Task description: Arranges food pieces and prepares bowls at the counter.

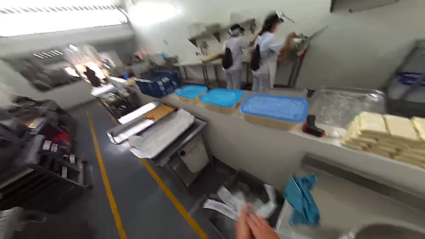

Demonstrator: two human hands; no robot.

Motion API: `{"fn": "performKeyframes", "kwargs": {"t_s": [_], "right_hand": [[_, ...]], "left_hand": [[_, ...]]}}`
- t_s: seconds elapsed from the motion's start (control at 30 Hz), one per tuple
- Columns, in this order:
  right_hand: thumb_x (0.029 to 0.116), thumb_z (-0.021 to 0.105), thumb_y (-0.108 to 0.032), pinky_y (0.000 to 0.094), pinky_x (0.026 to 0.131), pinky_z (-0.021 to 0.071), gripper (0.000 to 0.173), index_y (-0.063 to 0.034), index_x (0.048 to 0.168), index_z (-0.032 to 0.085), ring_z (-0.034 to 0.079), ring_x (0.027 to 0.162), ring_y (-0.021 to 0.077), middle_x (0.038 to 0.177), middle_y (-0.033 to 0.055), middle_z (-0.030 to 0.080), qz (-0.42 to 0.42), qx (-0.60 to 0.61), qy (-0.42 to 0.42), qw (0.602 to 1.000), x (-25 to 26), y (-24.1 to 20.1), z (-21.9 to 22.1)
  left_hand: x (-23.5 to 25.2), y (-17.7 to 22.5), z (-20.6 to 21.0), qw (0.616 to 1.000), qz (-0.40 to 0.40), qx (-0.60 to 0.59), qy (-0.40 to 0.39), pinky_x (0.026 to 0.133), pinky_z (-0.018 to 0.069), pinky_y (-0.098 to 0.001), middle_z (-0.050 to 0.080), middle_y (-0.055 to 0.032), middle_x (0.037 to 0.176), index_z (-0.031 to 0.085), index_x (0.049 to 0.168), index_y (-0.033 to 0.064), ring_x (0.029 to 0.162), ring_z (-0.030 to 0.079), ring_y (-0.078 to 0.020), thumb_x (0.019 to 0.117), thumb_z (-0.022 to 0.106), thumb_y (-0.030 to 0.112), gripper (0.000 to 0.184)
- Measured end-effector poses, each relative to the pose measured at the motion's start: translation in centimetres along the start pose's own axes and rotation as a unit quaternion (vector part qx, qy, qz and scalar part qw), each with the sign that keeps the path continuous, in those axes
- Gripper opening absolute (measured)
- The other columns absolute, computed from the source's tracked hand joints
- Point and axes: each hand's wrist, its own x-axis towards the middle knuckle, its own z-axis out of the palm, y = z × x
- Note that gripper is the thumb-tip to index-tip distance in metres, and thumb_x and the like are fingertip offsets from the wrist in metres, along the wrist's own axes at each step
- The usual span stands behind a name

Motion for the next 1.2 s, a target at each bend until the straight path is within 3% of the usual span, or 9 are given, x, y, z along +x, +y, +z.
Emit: {"fn": "performKeyframes", "kwargs": {"t_s": [0.07, 0.13, 0.27, 0.37, 0.53, 0.83, 0.93, 1.07, 1.2], "right_hand": [[0.1023, 0.060, -0.016, 0.0481, 0.125, 0.0251, 0.059, 0.0027, 0.155, 0.040, 0.036, 0.150, 0.0357, 0.160, 0.0219, 0.040, 0.028, 0.032, -0.140, 0.989, -0.1, -0.7, 0.1], [0.1018, 0.062, -0.023, 0.0478, 0.127, 0.0204, 0.064, -0.0036, 0.158, 0.037, 0.029, 0.154, 0.0323, 0.164, 0.0185, 0.035, 0.042, 0.064, -0.153, 0.985, -1.3, -0.4, 0.9], [0.1010, 0.062, -0.027, 0.0425, 0.116, 0.0423, 0.049, -0.0102, 0.146, 0.057, 0.051, 0.140, 0.0238, 0.149, 0.0121, 0.055, 0.095, 0.113, -0.015, 0.989, -6.0, 2.1, 1.1], [0.1010, 0.059, -0.031, 0.0377, 0.101, 0.0553, 0.040, -0.0101, 0.135, 0.067, 0.066, 0.119, 0.0186, 0.131, 0.0095, 0.068, 0.138, 0.128, 0.096, 0.977, -10.4, 3.6, 1.0], [0.1025, 0.057, -0.032, 0.0294, 0.099, 0.0571, 0.038, -0.0071, 0.128, 0.068, 0.068, 0.114, 0.0106, 0.122, 0.0042, 0.072, 0.221, 0.164, 0.194, 0.942, -16.5, 2.8, 1.9], [0.1010, 0.057, -0.029, 0.0290, 0.097, 0.0584, 0.040, -0.0013, 0.129, 0.066, 0.070, 0.111, 0.0125, 0.119, 0.0058, 0.073, 0.334, 0.195, 0.284, 0.877, -23.5, 1.6, 4.7], [0.1006, 0.057, -0.030, 0.0294, 0.096, 0.0588, 0.041, -0.0013, 0.129, 0.066, 0.070, 0.111, 0.0128, 0.118, 0.0057, 0.074, 0.351, 0.192, 0.301, 0.865, -24.7, 1.6, 5.0], [0.1004, 0.057, -0.030, 0.0291, 0.096, 0.0590, 0.041, -0.0017, 0.129, 0.066, 0.070, 0.111, 0.0131, 0.118, 0.0056, 0.074, 0.356, 0.195, 0.315, 0.858, -26.1, 1.9, 5.3], [0.1000, 0.056, -0.028, 0.0284, 0.095, 0.0588, 0.040, -0.0018, 0.127, 0.067, 0.070, 0.111, 0.0128, 0.117, 0.0051, 0.074, 0.370, 0.198, 0.337, 0.843, -28.6, 2.2, 6.0]], "left_hand": [[2.1, -1.1, -5.1, 0.999, -0.016, -0.001, 0.039, 0.071, 0.0584, -0.0317, 0.068, -0.0046, 0.084, 0.059, 0.124, -0.0008, 0.073, 0.067, -0.0108, 0.1114, 0.034, 0.028, 0.040], [4.1, -2.8, -9.9, 0.992, -0.044, 0.062, 0.105, 0.073, 0.0582, -0.0362, 0.067, -0.0101, 0.090, 0.059, 0.121, -0.0038, 0.078, 0.066, -0.0148, 0.1105, 0.040, 0.027, 0.037], [9.3, -7.9, -20.4, 0.943, -0.137, 0.224, 0.202, 0.092, 0.0524, -0.0532, 0.063, -0.0298, 0.117, 0.055, 0.130, -0.0114, 0.105, 0.063, -0.0358, 0.1097, 0.046, 0.029, 0.046], [13.4, -9.8, -23.8, 0.896, -0.201, 0.375, 0.126, 0.104, 0.0469, -0.0565, 0.060, -0.0313, 0.129, 0.055, 0.134, -0.0103, 0.122, 0.059, -0.0402, 0.1046, 0.057, 0.032, 0.051], [20.9, -10.2, -20.9, 0.835, -0.257, 0.486, 0.030, 0.100, 0.0474, -0.0608, 0.056, -0.0323, 0.134, 0.044, 0.146, -0.0056, 0.120, 0.058, -0.0447, 0.1001, 0.064, 0.043, 0.069], [29.5, -8.0, -13.7, 0.845, -0.241, 0.477, -0.016, 0.101, 0.0378, -0.0763, 0.030, -0.0315, 0.158, 0.012, 0.164, 0.0129, 0.141, 0.036, -0.0538, 0.0923, 0.065, 0.060, 0.101], [29.6, -7.8, -13.3, 0.841, -0.234, 0.487, -0.016, 0.100, 0.0400, -0.0748, 0.035, -0.0321, 0.155, 0.025, 0.161, 0.0086, 0.138, 0.040, -0.0533, 0.0977, 0.058, 0.060, 0.088], [28.3, -7.5, -13.8, 0.816, -0.206, 0.540, -0.025, 0.102, 0.0412, -0.0694, 0.049, -0.0333, 0.142, 0.052, 0.141, -0.0035, 0.131, 0.048, -0.0494, 0.1047, 0.049, 0.053, 0.068], [26.4, -8.0, -15.8, 0.813, -0.137, 0.562, -0.067, 0.100, 0.0456, -0.0620, 0.061, -0.0304, 0.129, 0.060, 0.132, -0.0065, 0.120, 0.059, -0.0431, 0.1078, 0.048, 0.037, 0.051]]}}
